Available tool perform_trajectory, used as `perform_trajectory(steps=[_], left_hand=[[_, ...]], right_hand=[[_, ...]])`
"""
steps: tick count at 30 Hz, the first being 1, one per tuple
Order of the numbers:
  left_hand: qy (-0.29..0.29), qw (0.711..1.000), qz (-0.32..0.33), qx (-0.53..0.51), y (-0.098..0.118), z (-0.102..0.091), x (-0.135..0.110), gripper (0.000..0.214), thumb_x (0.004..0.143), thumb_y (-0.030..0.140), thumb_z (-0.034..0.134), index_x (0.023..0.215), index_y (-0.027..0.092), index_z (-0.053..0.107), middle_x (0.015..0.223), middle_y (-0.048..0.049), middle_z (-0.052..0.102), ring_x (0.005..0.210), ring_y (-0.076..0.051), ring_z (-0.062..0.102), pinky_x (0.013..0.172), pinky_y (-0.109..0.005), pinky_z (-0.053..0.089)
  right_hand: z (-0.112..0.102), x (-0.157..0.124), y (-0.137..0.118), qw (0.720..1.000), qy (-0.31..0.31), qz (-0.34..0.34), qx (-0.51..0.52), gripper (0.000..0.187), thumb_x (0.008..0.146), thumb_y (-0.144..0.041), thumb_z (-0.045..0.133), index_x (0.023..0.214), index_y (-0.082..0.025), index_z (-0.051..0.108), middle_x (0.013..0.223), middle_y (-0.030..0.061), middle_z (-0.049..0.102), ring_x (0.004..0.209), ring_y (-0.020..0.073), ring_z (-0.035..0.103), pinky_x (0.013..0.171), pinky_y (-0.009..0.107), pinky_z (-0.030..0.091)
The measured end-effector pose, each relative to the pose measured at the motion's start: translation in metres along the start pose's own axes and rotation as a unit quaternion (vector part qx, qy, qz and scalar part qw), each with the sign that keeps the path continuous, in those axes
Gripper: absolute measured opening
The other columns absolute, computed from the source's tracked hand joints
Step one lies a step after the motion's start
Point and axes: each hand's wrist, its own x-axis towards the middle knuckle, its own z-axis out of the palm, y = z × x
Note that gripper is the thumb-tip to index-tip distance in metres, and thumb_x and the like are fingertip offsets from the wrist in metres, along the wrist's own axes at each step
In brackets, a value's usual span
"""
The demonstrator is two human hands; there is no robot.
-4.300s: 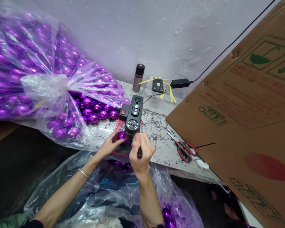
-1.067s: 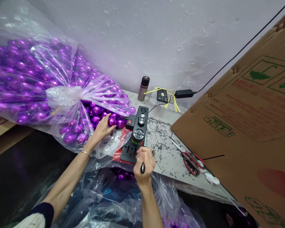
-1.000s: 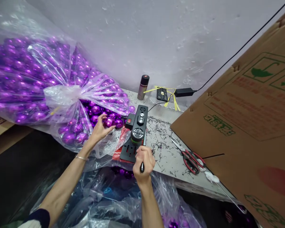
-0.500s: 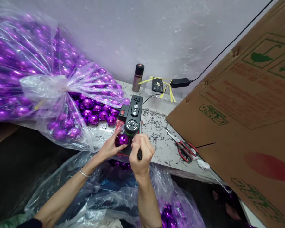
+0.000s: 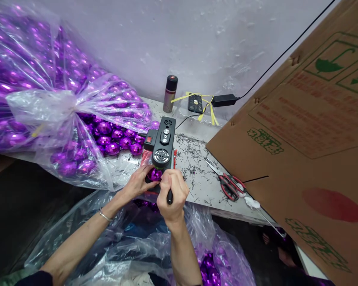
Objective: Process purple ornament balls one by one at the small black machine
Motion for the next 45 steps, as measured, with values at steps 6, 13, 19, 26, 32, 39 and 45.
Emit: perform_trajectory(steps=[6, 13, 19, 26, 32, 39, 45], left_hand=[[0.000, 1.000, -0.002, -0.002, -0.007, 0.012, 0.010, 0.059, 0.078, 0.038, 0.085, 0.130, 0.021, 0.064, 0.121, -0.0125, 0.069, 0.116, -0.034, 0.066, 0.102, -0.050, 0.054], [0.056, 0.997, 0.002, -0.058, -0.020, 0.031, -0.002, 0.067, 0.081, 0.047, 0.083, 0.139, 0.022, 0.060, 0.132, -0.0136, 0.070, 0.123, -0.033, 0.065, 0.106, -0.051, 0.052], [0.065, 0.996, 0.012, -0.053, -0.023, 0.034, -0.005, 0.067, 0.082, 0.048, 0.083, 0.139, 0.021, 0.060, 0.130, -0.0142, 0.072, 0.121, -0.033, 0.067, 0.106, -0.051, 0.053], [0.053, 0.997, 0.002, -0.060, -0.017, 0.030, -0.003, 0.063, 0.082, 0.044, 0.082, 0.137, 0.020, 0.061, 0.129, -0.0140, 0.072, 0.121, -0.033, 0.067, 0.105, -0.052, 0.053], [0.034, 0.997, -0.014, -0.068, -0.012, 0.026, -0.002, 0.063, 0.081, 0.039, 0.083, 0.137, 0.020, 0.060, 0.131, -0.0144, 0.071, 0.123, -0.033, 0.067, 0.107, -0.052, 0.052], [0.037, 0.997, -0.014, -0.072, -0.012, 0.026, -0.002, 0.061, 0.082, 0.037, 0.083, 0.136, 0.020, 0.060, 0.130, -0.0142, 0.072, 0.123, -0.033, 0.066, 0.108, -0.053, 0.051], [0.041, 0.996, -0.012, -0.083, -0.014, 0.029, -0.001, 0.062, 0.082, 0.042, 0.083, 0.135, 0.019, 0.061, 0.129, -0.0151, 0.071, 0.123, -0.033, 0.066, 0.107, -0.053, 0.052]], right_hand=[[0.000, -0.002, 0.001, 1.000, -0.004, -0.002, -0.008, 0.028, 0.099, -0.009, 0.044, 0.075, -0.022, 0.051, 0.075, -0.0008, 0.056, 0.073, 0.0121, 0.057, 0.067, 0.028, 0.045], [-0.001, -0.003, 0.001, 1.000, -0.009, -0.011, -0.012, 0.027, 0.098, -0.007, 0.043, 0.077, -0.022, 0.052, 0.074, -0.0008, 0.056, 0.071, 0.0123, 0.057, 0.064, 0.027, 0.045], [0.002, -0.015, 0.007, 1.000, 0.005, -0.011, -0.017, 0.027, 0.098, -0.008, 0.043, 0.077, -0.022, 0.052, 0.074, 0.0000, 0.058, 0.070, 0.0136, 0.059, 0.063, 0.028, 0.045], [0.019, -0.045, 0.034, 0.997, 0.049, -0.055, -0.026, 0.028, 0.101, -0.017, 0.039, 0.078, -0.022, 0.054, 0.079, 0.0012, 0.060, 0.069, 0.0138, 0.060, 0.064, 0.029, 0.047], [0.027, -0.052, 0.046, 0.994, 0.078, -0.071, -0.022, 0.028, 0.101, -0.020, 0.039, 0.076, -0.023, 0.053, 0.076, 0.0003, 0.059, 0.068, 0.0150, 0.059, 0.067, 0.033, 0.049], [0.030, -0.053, 0.051, 0.991, 0.095, -0.093, -0.034, 0.029, 0.103, -0.021, 0.038, 0.076, -0.023, 0.050, 0.076, -0.0004, 0.058, 0.066, 0.0140, 0.057, 0.073, 0.036, 0.051], [0.031, -0.055, 0.055, 0.990, 0.093, -0.095, -0.037, 0.031, 0.104, -0.022, 0.036, 0.076, -0.023, 0.049, 0.074, -0.0017, 0.054, 0.064, 0.0133, 0.055, 0.073, 0.035, 0.050]])
